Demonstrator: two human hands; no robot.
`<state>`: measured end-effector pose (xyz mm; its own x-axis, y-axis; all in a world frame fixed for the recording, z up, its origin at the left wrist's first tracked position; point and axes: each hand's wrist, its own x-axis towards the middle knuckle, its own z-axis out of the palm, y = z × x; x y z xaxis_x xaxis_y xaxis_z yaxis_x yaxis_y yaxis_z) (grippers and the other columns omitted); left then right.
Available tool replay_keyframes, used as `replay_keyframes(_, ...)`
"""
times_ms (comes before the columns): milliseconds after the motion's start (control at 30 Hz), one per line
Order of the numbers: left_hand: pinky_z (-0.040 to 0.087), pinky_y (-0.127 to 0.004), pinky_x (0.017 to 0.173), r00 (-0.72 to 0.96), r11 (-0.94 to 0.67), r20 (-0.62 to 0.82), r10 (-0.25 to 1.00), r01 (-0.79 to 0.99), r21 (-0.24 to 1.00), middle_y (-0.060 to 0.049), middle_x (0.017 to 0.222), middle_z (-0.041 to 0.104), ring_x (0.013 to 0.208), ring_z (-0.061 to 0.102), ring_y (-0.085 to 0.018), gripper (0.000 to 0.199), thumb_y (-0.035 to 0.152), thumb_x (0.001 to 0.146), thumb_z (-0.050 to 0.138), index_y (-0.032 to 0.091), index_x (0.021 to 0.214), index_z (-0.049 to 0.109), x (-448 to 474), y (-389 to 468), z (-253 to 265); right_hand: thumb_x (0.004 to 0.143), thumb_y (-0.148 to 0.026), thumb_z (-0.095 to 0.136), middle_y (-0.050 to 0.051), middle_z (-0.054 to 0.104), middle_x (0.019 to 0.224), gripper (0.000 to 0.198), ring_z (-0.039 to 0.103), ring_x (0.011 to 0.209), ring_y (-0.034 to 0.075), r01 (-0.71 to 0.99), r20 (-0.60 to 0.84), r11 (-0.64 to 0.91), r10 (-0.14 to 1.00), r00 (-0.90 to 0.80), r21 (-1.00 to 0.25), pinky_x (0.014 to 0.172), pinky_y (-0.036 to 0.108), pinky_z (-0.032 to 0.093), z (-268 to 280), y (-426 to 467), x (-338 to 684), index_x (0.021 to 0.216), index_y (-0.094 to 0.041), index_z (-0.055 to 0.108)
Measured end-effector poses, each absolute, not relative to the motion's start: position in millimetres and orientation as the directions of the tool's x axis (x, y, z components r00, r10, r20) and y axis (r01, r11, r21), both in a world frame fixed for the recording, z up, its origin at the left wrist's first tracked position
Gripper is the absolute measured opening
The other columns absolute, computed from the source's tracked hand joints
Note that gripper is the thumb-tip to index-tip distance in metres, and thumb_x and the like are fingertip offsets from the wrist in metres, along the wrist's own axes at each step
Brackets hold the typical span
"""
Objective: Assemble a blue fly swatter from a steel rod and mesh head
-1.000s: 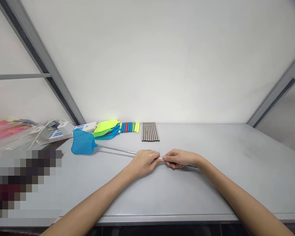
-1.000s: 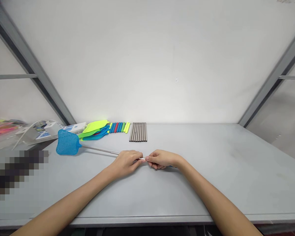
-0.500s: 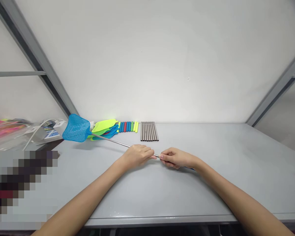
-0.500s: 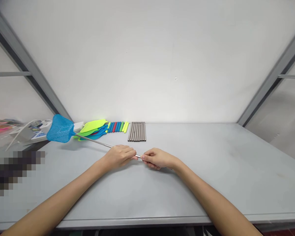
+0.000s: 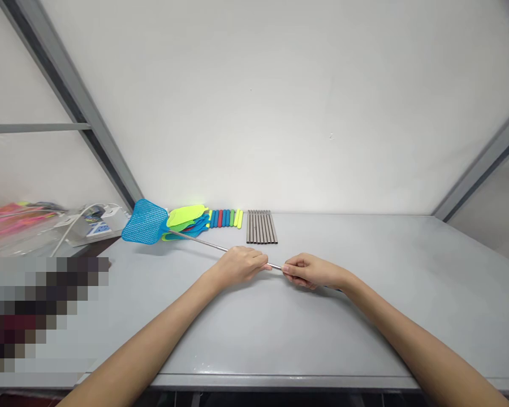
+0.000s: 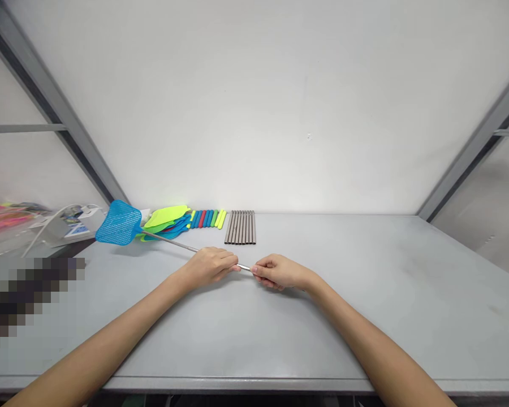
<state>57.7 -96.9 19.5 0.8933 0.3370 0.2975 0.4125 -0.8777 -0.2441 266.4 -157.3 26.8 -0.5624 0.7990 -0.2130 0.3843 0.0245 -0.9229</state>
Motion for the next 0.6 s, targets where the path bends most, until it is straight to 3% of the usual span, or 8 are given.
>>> replay_keyframes(300, 0.025, -0.022, 0.049, 0.879, -0.886, 0.318, 0.354, 0.425, -0.186, 0.002, 0.057, 0.051, 0.053, 0.047, -0.008, 0.036, 0.039, 0.086, 0.025, 0.018, 0.066, 0.046, 55, -92, 23, 0.077, -0.051, 0.037, -0.004, 0.038, 0.054, 0.038, 0.03, 0.042, 0.005, 0.419, -0.186, 0.079, 0.81, -0.556, -0.905, 0.039, 0.018, 0.027, 27, -156, 273, 0.066, -0.015, 0.043)
replay_keyframes(600, 0.027, -0.022, 0.051, 0.873, -0.871, 0.309, 0.377, 0.447, -0.203, 0.002, 0.058, 0.051, 0.055, 0.048, -0.009, 0.036, 0.039, 0.086, 0.025, 0.018, 0.066, 0.047, 45, -89, 25, 0.079, -0.046, 0.035, -0.004, 0.037, 0.055, 0.035, 0.03, 0.043, 0.005, 0.436, -0.153, 0.142, 0.805, -0.573, -0.889, 0.041, 0.018, 0.027, 31, -156, 274, 0.063, -0.016, 0.04)
